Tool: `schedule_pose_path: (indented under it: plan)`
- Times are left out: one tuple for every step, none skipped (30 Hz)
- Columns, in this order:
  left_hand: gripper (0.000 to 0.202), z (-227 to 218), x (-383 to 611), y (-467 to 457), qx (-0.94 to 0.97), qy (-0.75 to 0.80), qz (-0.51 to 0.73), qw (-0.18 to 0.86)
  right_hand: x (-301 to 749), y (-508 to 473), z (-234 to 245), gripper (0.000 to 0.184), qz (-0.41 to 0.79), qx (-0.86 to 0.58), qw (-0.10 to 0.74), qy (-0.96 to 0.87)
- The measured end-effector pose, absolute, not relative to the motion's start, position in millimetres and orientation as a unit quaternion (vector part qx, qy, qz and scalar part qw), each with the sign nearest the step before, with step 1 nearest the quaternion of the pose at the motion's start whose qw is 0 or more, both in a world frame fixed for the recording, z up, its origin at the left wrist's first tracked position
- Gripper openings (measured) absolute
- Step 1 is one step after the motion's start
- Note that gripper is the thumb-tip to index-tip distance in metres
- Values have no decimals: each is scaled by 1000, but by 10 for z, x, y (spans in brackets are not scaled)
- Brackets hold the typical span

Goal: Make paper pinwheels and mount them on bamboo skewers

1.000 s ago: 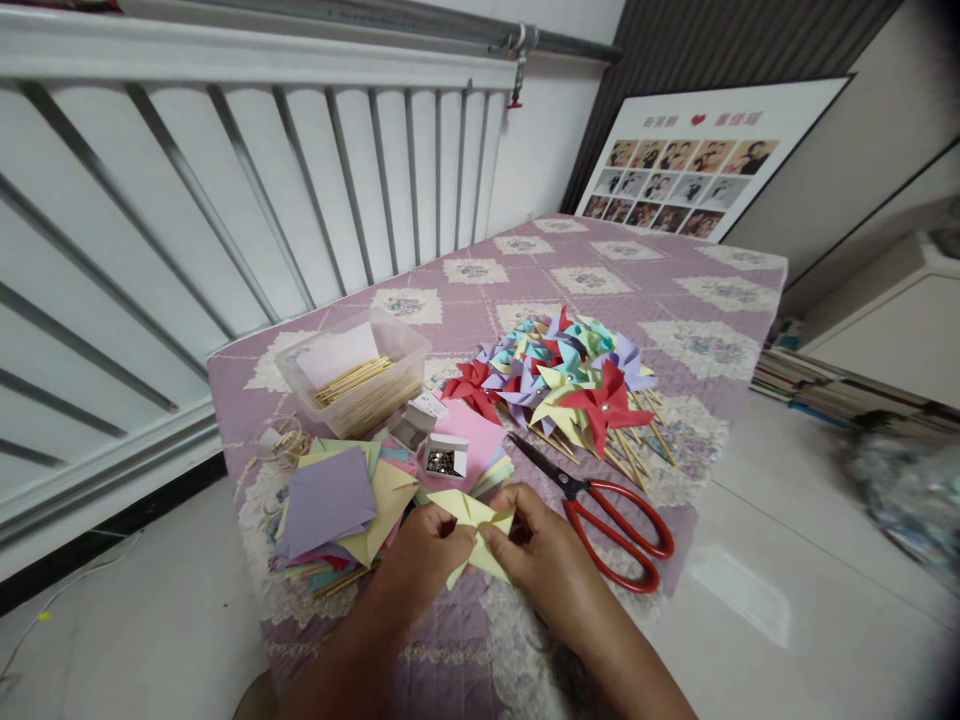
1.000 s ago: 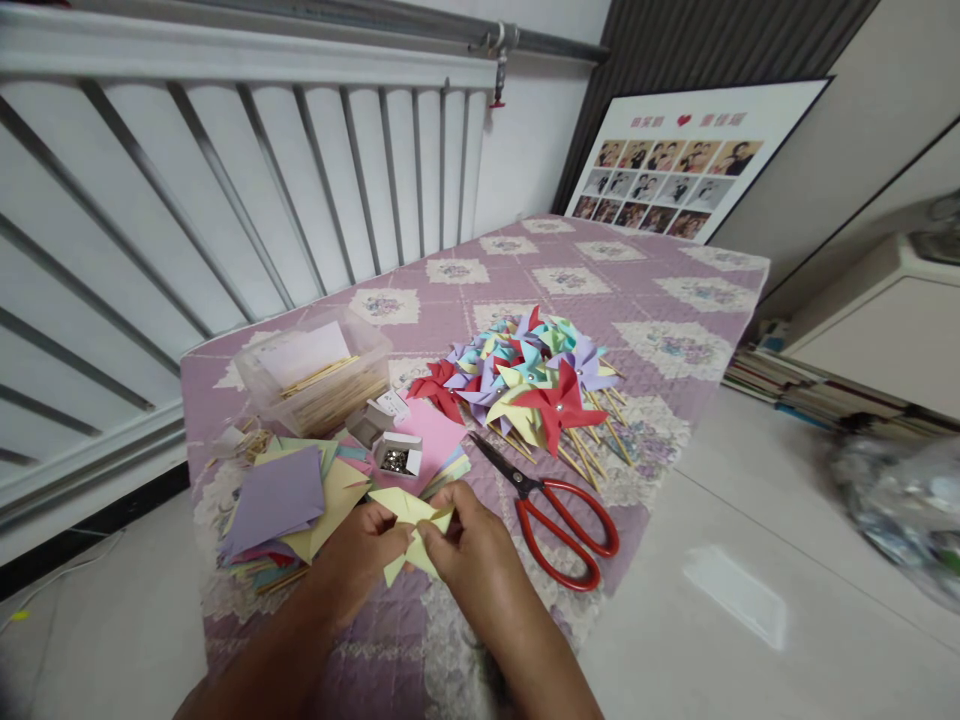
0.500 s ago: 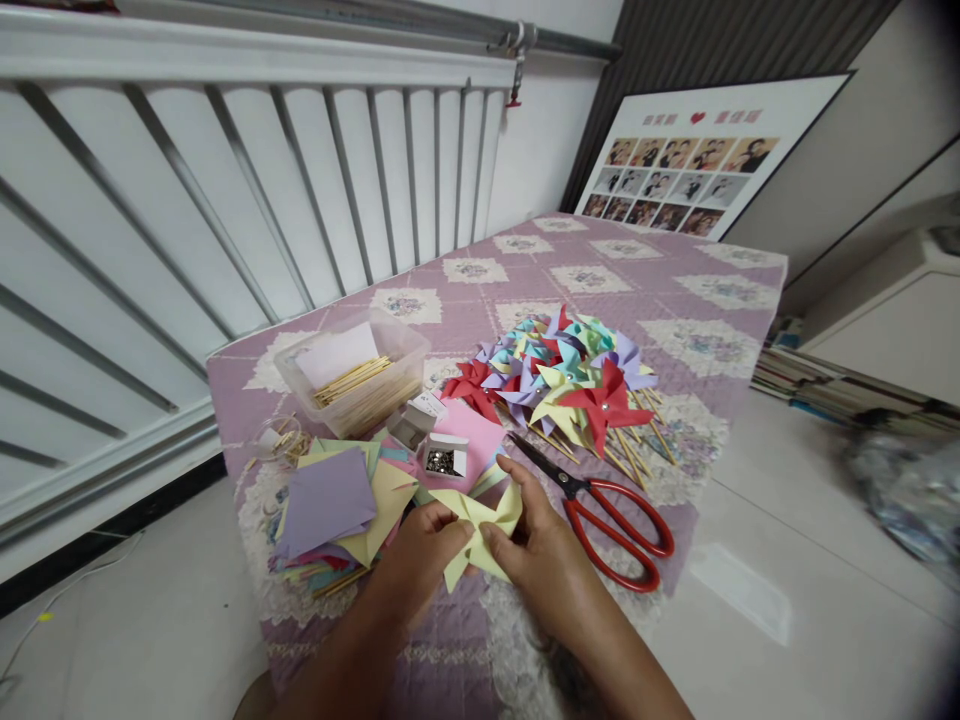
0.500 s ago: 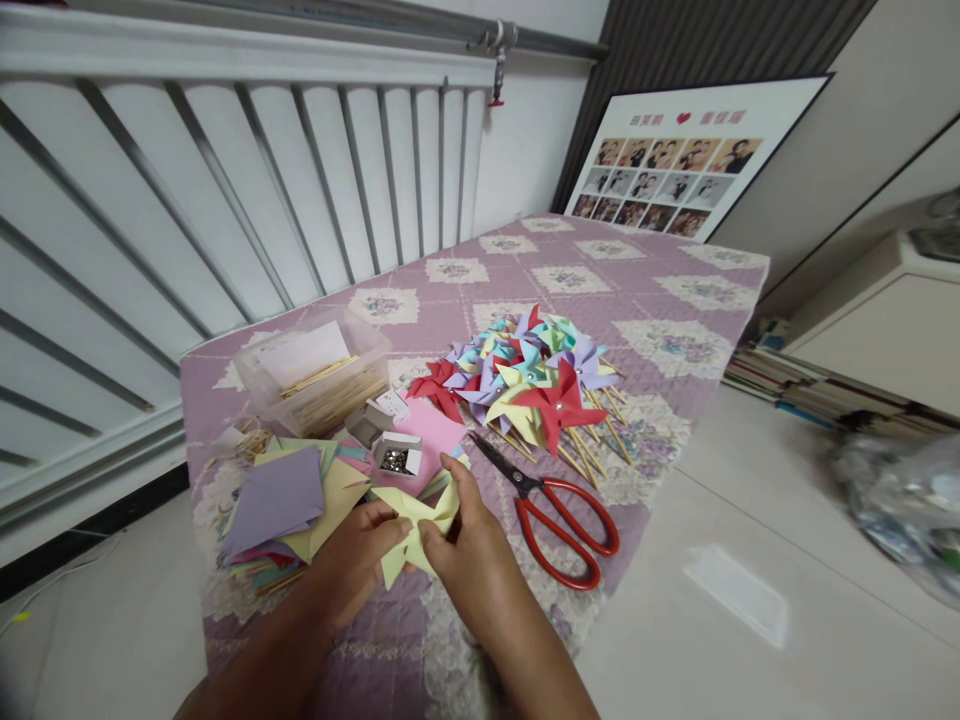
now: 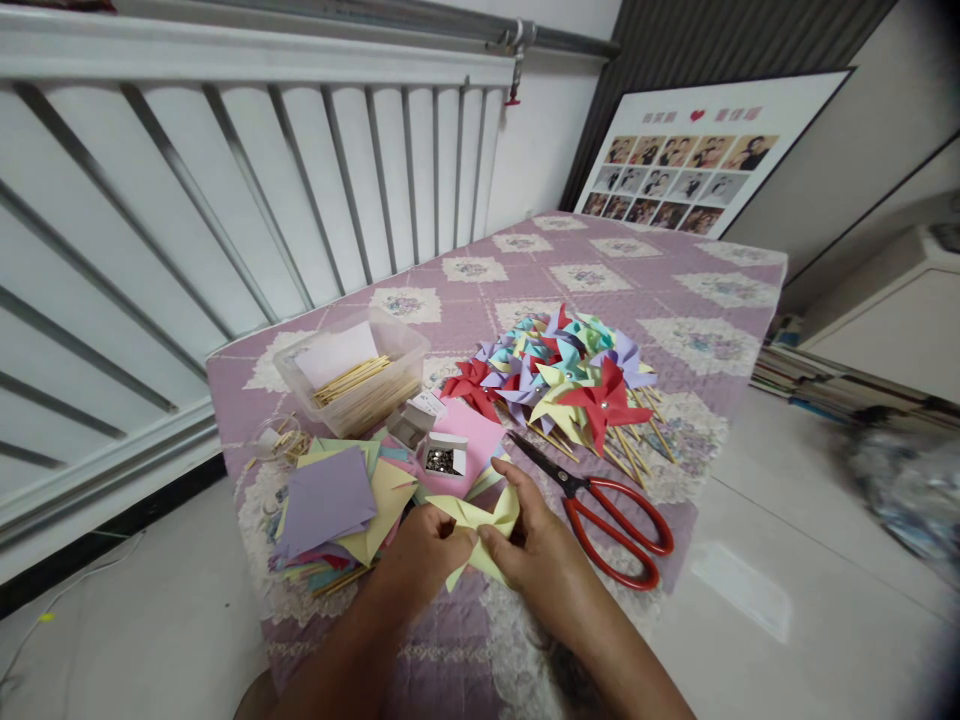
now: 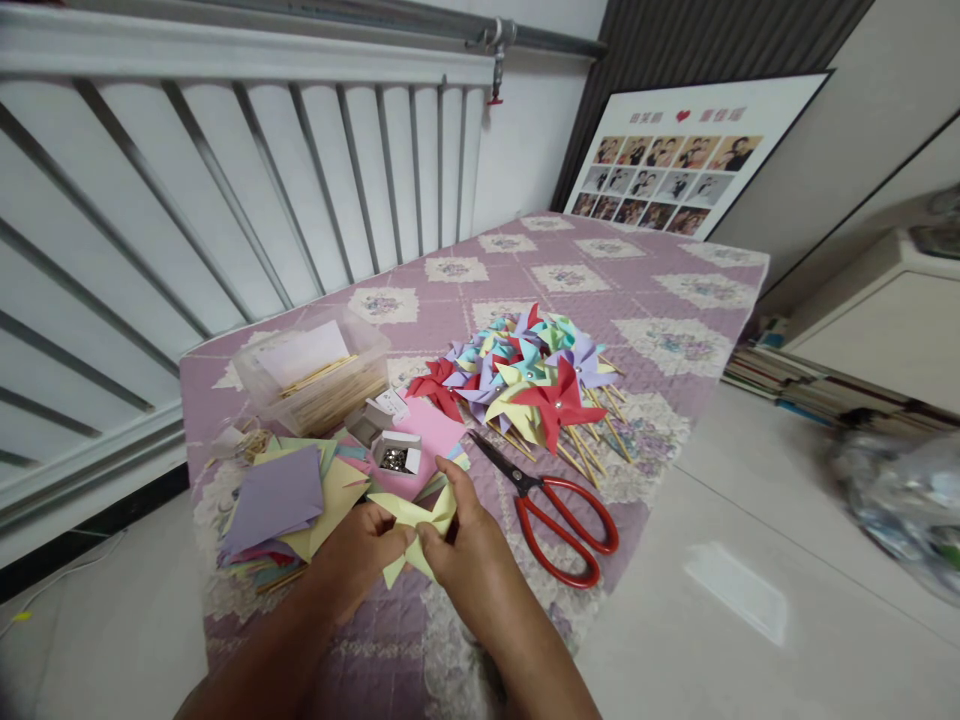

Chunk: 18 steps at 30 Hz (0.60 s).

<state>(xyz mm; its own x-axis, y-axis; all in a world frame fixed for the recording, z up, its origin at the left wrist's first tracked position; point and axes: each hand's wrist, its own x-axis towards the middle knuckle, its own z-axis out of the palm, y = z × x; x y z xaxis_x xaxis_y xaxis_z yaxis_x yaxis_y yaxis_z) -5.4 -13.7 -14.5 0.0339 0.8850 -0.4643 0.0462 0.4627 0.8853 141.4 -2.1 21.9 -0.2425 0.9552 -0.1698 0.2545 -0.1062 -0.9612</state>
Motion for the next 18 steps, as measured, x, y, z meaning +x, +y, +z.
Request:
schedule_pose_path:
  plan:
    - [16, -152, -50, -135, 380, 603, 355, 605, 1426, -14, 217, 66, 549, -507, 343, -570]
    - [17, -157, -48, -129, 371, 603, 365, 604, 1450, 1, 209, 67, 563, -492, 361, -558]
    - [17, -162, -49, -122, 359, 604, 378, 603, 1489, 23, 195, 67, 569, -481, 385, -544]
    - [18, -164, -51, -112, 345, 605, 393, 600, 1541, 51, 174, 66, 566, -476, 411, -533]
    - [19, -165, -57, -100, 329, 606, 413, 595, 1604, 81, 149, 63, 550, -481, 434, -527]
    - [21, -162, -63, -89, 314, 606, 434, 588, 1674, 111, 122, 56, 526, -495, 447, -528]
    - [22, -156, -71, -78, 300, 603, 455, 582, 1745, 136, 94, 46, 495, -516, 445, -539]
    - [22, -148, -77, -70, 288, 600, 472, 578, 1811, 153, 69, 34, 463, -539, 428, -559]
    - [22, -136, -83, -65, 279, 598, 487, 572, 1868, 162, 49, 25, 435, -558, 399, -583]
    - [23, -123, -85, -63, 273, 596, 497, 568, 1911, 161, 35, 19, 412, -571, 363, -610]
    - [23, -108, -86, -64, 266, 596, 506, 564, 1939, 151, 29, 18, 394, -578, 327, -636]
    - [22, -93, -83, -67, 259, 595, 513, 561, 1953, 135, 29, 17, 379, -578, 295, -659]
    - [22, -78, -79, -71, 253, 595, 518, 559, 1954, 117, 33, 16, 367, -574, 271, -679]
    - [22, -64, -73, -74, 249, 598, 519, 557, 1946, 98, 39, 16, 357, -568, 254, -697]
    - [22, -54, -66, -77, 246, 603, 515, 557, 1932, 81, 46, 16, 347, -561, 240, -712]
    - [22, -46, -58, -78, 244, 609, 511, 555, 1915, 69, 51, 16, 339, -556, 230, -724]
    - [23, -43, -50, -77, 243, 613, 510, 553, 1897, 60, 52, 16, 331, -553, 222, -732]
    - [23, -45, -42, -75, 242, 614, 510, 552, 1881, 56, 51, 15, 323, -552, 218, -737]
